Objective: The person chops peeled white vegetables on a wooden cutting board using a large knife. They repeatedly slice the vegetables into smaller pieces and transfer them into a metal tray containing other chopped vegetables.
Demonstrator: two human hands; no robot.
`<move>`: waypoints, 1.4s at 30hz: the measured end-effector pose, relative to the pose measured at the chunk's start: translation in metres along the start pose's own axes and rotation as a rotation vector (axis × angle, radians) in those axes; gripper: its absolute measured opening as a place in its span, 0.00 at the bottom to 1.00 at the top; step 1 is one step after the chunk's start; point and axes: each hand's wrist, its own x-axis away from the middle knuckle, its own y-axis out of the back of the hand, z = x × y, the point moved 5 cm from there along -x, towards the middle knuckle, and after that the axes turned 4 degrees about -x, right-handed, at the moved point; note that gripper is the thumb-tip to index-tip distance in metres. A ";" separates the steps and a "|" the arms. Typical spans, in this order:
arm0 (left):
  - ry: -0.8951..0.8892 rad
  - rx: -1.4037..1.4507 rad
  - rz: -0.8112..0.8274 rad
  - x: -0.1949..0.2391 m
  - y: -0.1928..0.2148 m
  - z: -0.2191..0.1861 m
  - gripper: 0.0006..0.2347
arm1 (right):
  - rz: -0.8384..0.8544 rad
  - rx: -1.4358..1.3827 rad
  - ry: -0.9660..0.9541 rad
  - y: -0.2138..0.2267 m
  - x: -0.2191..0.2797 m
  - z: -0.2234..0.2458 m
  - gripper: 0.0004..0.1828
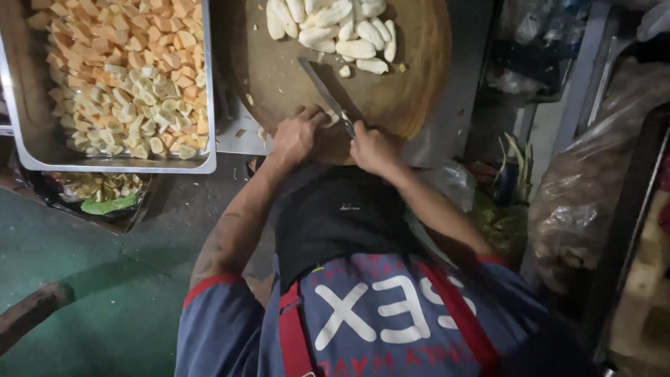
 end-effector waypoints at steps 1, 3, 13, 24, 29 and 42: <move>0.025 -0.015 0.073 -0.003 0.001 0.002 0.14 | 0.056 -0.016 0.016 0.007 -0.003 -0.003 0.18; 0.038 -0.025 0.167 0.000 -0.012 0.003 0.15 | 0.116 -0.044 0.010 0.017 0.008 0.001 0.17; -0.065 -0.018 -0.088 -0.012 -0.042 0.030 0.09 | -0.024 0.025 0.061 0.004 -0.002 0.010 0.17; 0.072 -0.079 0.141 -0.009 0.033 -0.014 0.11 | 0.057 0.073 -0.006 -0.018 -0.004 0.005 0.18; 0.031 -0.049 0.135 -0.011 0.030 -0.011 0.10 | -0.048 -0.049 -0.056 -0.049 -0.005 0.020 0.21; 0.133 -0.003 -0.014 -0.005 0.007 0.007 0.11 | -0.043 -0.111 -0.056 -0.051 -0.014 0.019 0.15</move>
